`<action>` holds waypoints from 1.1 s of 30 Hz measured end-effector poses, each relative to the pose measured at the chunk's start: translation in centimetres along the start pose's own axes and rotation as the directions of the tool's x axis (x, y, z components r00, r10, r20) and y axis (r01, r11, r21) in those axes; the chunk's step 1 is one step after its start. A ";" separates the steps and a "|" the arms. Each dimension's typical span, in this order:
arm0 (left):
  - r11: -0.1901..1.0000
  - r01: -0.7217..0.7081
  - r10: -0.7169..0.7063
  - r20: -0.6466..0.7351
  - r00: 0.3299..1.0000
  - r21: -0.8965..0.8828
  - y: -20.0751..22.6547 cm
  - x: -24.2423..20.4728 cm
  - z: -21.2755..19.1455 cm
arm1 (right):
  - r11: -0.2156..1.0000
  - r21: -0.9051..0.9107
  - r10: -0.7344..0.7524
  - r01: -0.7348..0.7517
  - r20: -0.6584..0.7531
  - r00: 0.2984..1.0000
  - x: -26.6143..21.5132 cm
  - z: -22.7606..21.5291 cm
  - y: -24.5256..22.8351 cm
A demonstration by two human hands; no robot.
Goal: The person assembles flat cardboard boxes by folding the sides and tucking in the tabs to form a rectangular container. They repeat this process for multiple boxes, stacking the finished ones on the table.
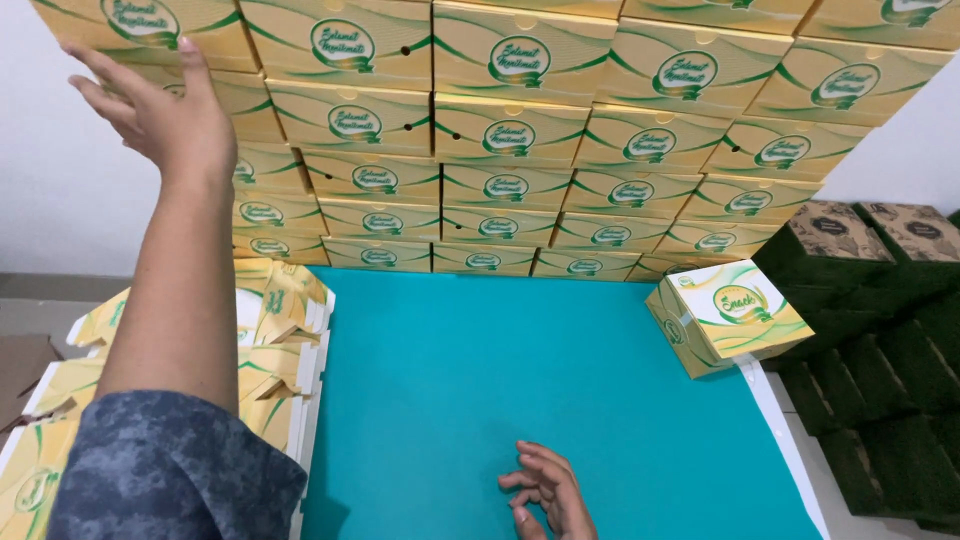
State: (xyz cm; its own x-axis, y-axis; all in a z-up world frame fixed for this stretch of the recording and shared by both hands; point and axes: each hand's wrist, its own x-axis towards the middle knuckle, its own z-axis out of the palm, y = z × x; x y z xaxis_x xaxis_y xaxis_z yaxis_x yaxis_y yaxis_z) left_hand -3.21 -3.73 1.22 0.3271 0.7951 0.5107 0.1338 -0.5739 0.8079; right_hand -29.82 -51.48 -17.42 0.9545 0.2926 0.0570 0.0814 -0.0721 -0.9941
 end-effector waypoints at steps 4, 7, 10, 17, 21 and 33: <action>0.994 -0.066 0.081 0.179 0.981 -0.091 3.5 -4.8 -9.1 | 1.000 0.022 -0.001 0.003 -0.090 0.996 -0.4 0.7 -3.3; 0.950 -0.311 0.247 0.565 0.788 0.018 4.9 -11.1 -17.7 | 0.992 0.076 -0.098 0.103 -0.070 0.993 -0.5 0.4 -3.0; 0.705 -0.678 0.161 0.883 0.440 0.209 -2.1 -17.5 -24.7 | 0.975 0.073 -0.203 0.208 -0.060 0.977 -0.9 0.4 -3.4; 0.539 -0.761 -0.339 0.920 0.196 0.361 -9.7 -25.6 -34.9 | 0.960 -0.112 -0.260 0.255 -0.032 0.965 -1.7 0.8 -5.6; 0.560 -0.650 -0.533 0.824 0.192 0.514 -5.6 -24.8 -35.5 | 0.940 -0.129 -0.318 0.316 0.007 0.948 -1.7 0.9 -5.3; 0.523 -0.520 -0.468 0.737 0.487 0.675 -2.0 -21.5 -37.8 | 0.940 -0.185 -0.287 0.286 0.025 0.958 -2.0 1.0 -6.1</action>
State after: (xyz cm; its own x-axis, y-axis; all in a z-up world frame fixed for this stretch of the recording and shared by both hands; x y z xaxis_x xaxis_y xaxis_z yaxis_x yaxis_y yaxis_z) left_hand -45.89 -12.28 -0.29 0.7864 0.5115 -0.3463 0.5318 -0.8458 -0.0417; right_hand -32.54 -50.71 -11.57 0.8835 0.3251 0.3372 0.4029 -0.1604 -0.9011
